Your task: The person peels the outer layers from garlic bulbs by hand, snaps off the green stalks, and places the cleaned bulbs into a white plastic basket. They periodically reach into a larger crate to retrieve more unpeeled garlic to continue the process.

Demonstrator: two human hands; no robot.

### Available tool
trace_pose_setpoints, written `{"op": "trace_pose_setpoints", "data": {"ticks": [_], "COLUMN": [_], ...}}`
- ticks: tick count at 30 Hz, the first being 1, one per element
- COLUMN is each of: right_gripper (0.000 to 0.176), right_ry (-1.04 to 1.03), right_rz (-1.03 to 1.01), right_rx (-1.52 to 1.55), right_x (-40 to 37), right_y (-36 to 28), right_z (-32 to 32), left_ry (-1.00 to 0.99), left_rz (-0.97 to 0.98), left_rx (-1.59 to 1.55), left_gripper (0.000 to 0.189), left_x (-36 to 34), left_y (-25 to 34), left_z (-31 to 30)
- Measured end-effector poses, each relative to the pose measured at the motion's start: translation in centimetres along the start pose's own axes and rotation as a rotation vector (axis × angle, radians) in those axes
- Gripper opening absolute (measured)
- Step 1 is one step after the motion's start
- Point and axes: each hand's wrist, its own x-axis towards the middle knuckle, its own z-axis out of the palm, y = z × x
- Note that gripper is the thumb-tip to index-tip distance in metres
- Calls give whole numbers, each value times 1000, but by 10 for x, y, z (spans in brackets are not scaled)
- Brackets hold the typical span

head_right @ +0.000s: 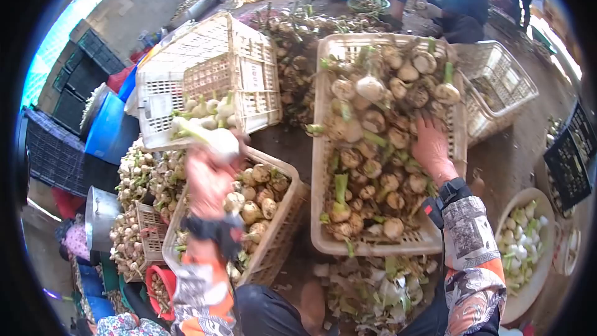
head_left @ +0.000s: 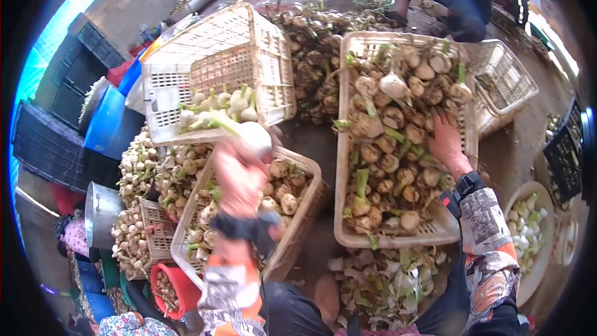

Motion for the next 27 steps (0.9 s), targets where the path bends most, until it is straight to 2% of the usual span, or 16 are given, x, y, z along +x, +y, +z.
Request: {"op": "trace_pose_setpoints", "data": {"ticks": [1, 2, 3, 5, 6, 8, 9, 10, 11, 12, 13, 15, 17, 20, 24, 27], "right_gripper": [69, 67, 65, 60, 58, 52, 69, 70, 68, 51, 52, 53, 56, 68, 70, 68], "right_ry": [18, 30, 39, -11, -75, -98, -169, -284, -244, -144, -195, -255, -401, -250, -55, -39], "right_rz": [-27, -24, -18, -8, 1, 64, 114, 237, 194, 24, -6, -177, -195, -118, -86, -68], "right_rx": [-172, -200, -234, -226, -190, -20, 42, 262, 331, 337, 527, 666, 632, 529, 546, 490], "right_x": [4, 8, 10, 14, 16, 0, -13, -27, -44, -64, -78, -106, -134, -165, -181, -197], "right_y": [-3, -5, -8, -13, -10, 1, 10, 3, -4, -16, -37, -73, -112, -138, -156, -164], "right_z": [7, 14, 14, 15, 14, 3, 3, -17, -28, -46, -74, -112, -148, -152, -158, -145], "left_ry": [-71, -22, 126, -322, 113, 79, 94, 88, 8, -36, -76, -12, -19, -74, -136, -77], "left_rz": [80, 143, 230, -138, 82, -132, -178, -283, -381, -400, -413, -403, -370, -385, -337, -350], "left_rx": [-13, 174, 169, 105, 217, 412, 424, 361, 370, 370, 376, 364, 393, 335, 355, 387], "left_gripper": [62, 66, 64, 53, 41, 30, 32, 44, 60, 66, 72, 74, 56, 31, 27, 32], "left_x": [26, 50, 46, 56, 25, -28, -60, -86, -102, -115, -123, -130, -136, -140, -147, -147], "left_y": [32, 57, 49, 57, 10, -49, -84, -108, -127, -142, -156, -182, -193, -198, -191, -197], "left_z": [2, -20, 9, -43, -3, -12, 1, 5, 9, 9, 9, 13, 17, 13, 22, 8]}}
